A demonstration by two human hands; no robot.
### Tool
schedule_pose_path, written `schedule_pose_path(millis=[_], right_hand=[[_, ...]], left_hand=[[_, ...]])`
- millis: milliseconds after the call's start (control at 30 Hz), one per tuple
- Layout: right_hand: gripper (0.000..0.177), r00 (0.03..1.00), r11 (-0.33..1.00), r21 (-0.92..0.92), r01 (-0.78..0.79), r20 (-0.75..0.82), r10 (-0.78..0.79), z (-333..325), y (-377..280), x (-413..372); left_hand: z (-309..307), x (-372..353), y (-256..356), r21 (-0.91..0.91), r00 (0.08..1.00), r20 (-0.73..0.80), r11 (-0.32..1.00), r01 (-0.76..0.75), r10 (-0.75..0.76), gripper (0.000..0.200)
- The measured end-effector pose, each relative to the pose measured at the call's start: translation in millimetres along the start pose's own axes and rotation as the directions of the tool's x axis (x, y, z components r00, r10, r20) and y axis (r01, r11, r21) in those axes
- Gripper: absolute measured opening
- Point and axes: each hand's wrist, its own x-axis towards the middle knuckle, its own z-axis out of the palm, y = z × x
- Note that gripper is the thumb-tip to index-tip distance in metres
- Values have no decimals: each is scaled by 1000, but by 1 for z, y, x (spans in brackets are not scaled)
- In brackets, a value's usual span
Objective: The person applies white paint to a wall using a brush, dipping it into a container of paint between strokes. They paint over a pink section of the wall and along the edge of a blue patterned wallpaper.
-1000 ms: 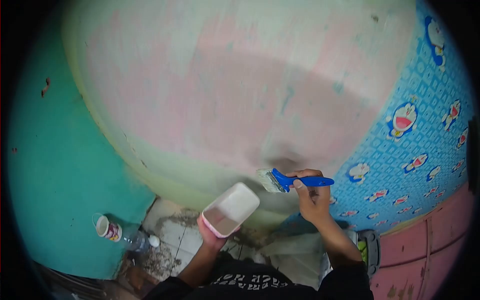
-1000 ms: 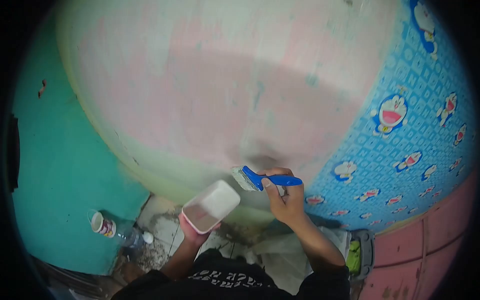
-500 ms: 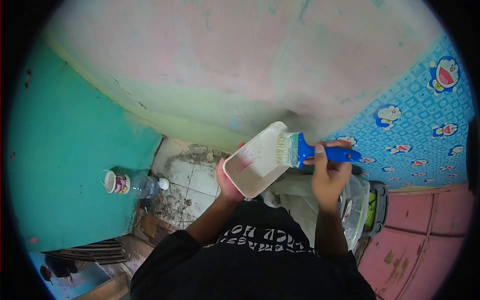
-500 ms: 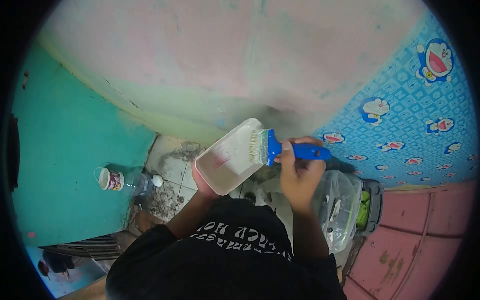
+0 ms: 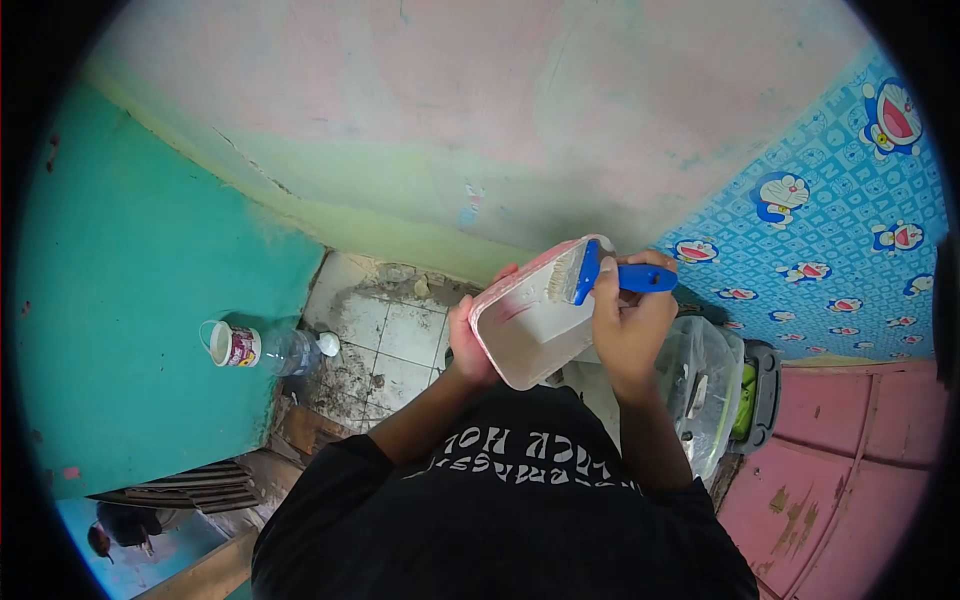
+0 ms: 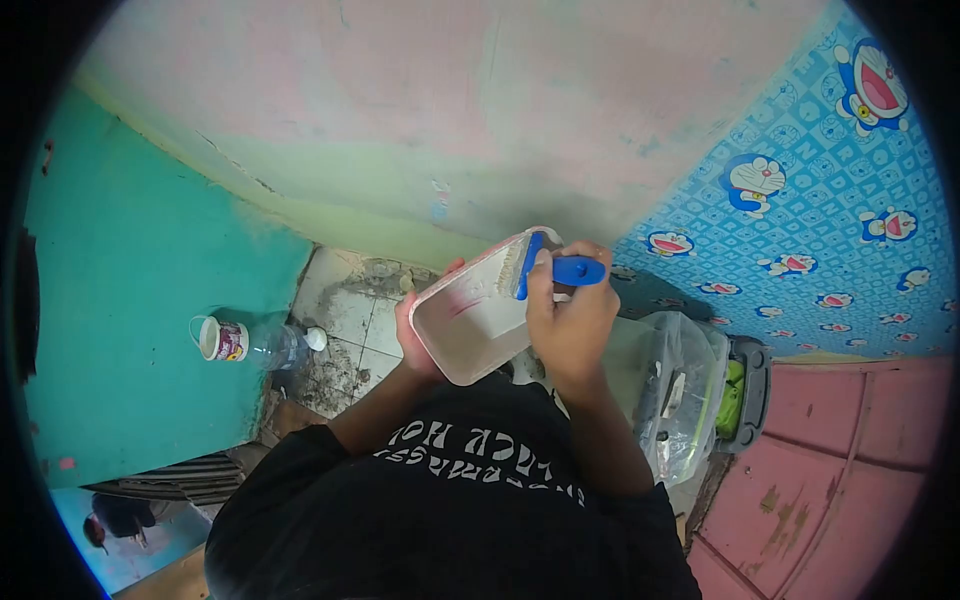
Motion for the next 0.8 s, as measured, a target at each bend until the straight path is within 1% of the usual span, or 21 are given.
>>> schedule_pose_path(millis=[167,267,367,400,500,533,600,700,733,800], right_hand=[[20,996,997,-8,74,54,-73,0,0,-12],[20,967,970,-54,236,116,-228,1,-16,-16],[21,956,966,29,258,141,-259,6,-19,-28],[21,954,966,13,257,156,-256,6,-21,-31],[19,969,977,192,93,209,-133,7,-12,-42],[20,980,959,283,-14,193,-43,7,-10,-43],[22,972,863,457,-214,190,140,5,-9,-41],[28,965,815,518,-259,167,200,-11,-4,-32],[27,973,847,481,-225,157,169,-18,0,-29],[25,970,782,573,-245,140,201,-27,0,-22]], left_hand=[[4,-3,-1,16,1000,1,1000,11,-11,82],[10,-5,0,13,999,-36,1000,12,-12,83],[8,-5,-3,57,998,-55,998,8,-5,86],[7,-5,-4,80,998,-55,997,6,-1,87],[4,-5,-5,87,993,-114,996,-2,12,86],[3,-4,-5,72,994,-109,997,-8,16,85],[2,-1,-4,40,995,-100,999,-22,26,82],[7,3,-3,-18,997,-74,1000,-13,12,80],[5,4,-4,-48,999,-50,999,2,-4,78],[1,5,-5,-85,998,-55,996,21,-26,75]])
